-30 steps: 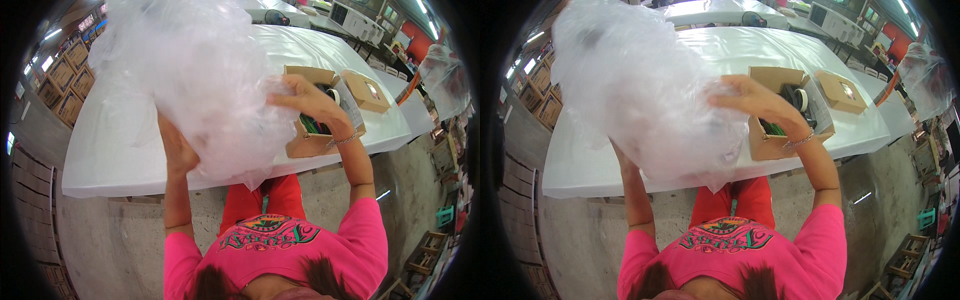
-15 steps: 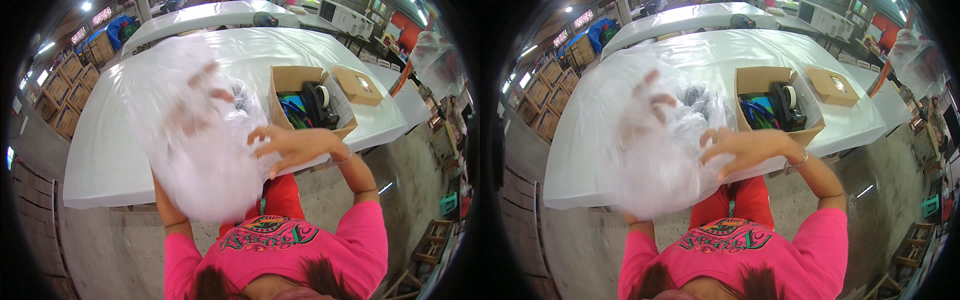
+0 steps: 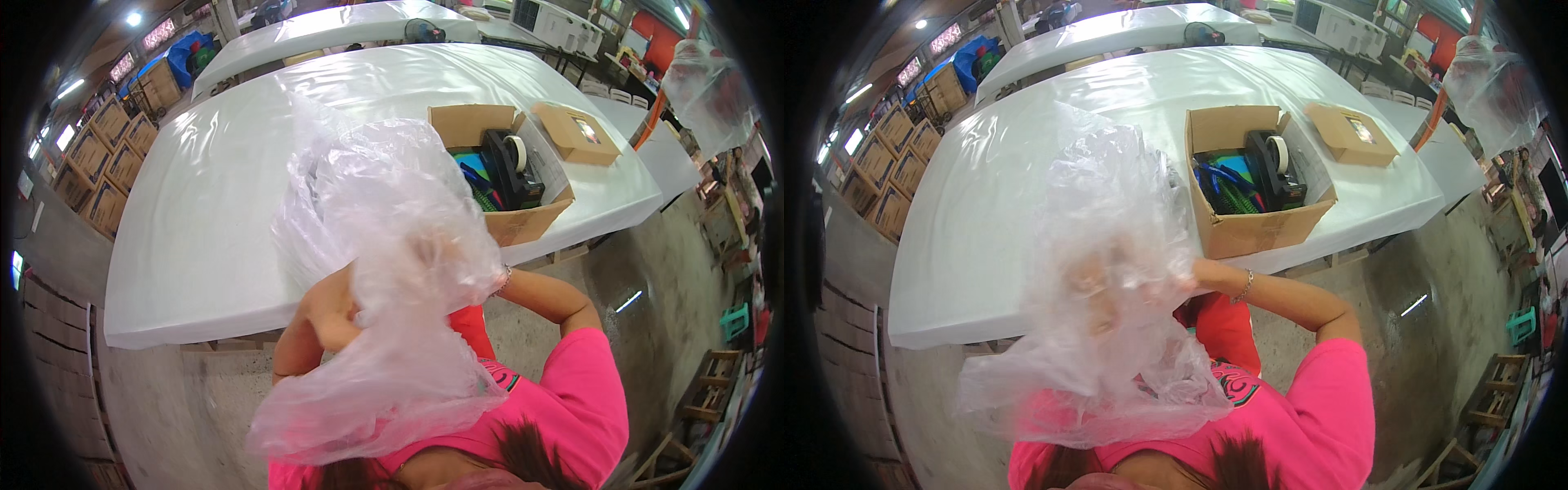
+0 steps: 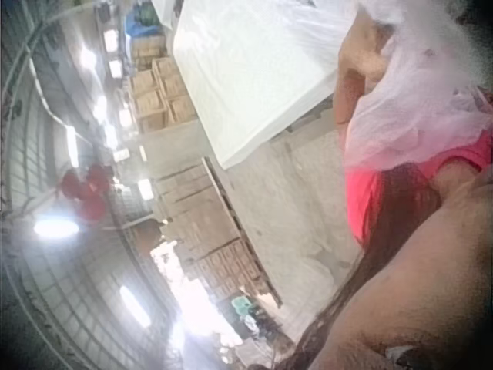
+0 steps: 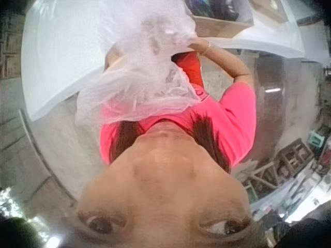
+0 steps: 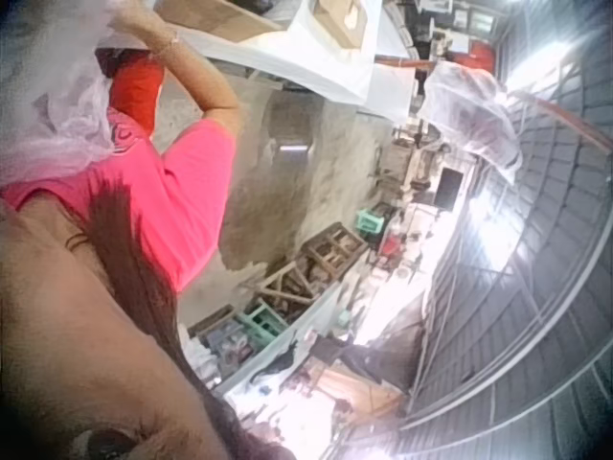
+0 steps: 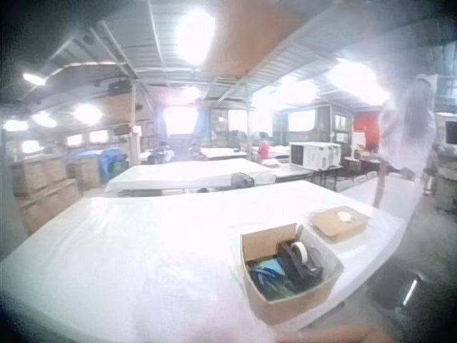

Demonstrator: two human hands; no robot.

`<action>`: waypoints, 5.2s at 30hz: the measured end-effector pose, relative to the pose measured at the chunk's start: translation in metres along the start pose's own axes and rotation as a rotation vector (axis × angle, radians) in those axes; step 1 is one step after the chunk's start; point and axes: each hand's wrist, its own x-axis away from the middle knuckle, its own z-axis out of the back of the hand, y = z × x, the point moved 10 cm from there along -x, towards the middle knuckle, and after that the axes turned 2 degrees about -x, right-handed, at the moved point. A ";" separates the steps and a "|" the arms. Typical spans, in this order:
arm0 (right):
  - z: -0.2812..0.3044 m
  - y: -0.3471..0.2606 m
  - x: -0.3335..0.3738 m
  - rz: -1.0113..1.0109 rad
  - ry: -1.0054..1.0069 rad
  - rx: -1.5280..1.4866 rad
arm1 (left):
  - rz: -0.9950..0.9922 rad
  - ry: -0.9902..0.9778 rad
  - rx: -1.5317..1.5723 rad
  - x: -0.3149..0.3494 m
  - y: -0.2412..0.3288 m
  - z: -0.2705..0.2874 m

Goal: The person places a black device into a cardboard box, then wraps a black item in bubble wrap and places it into the same box. They close the box and move it aside, then open another box containing cables and a blue cloth, close it, and place it on the table. The person then wraps another black item in bubble wrap and places it into the first box.

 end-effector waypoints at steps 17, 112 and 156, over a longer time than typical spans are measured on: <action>0.185 -0.084 0.096 0.627 0.273 -0.760 | 0.849 0.271 -0.381 0.200 -0.213 0.155; 0.137 0.005 -0.083 0.508 1.054 0.920 | 0.161 0.816 -0.776 0.024 -0.137 0.174; 0.064 -0.002 -0.030 0.506 0.654 0.915 | 0.239 0.505 -1.134 -0.104 -0.155 0.171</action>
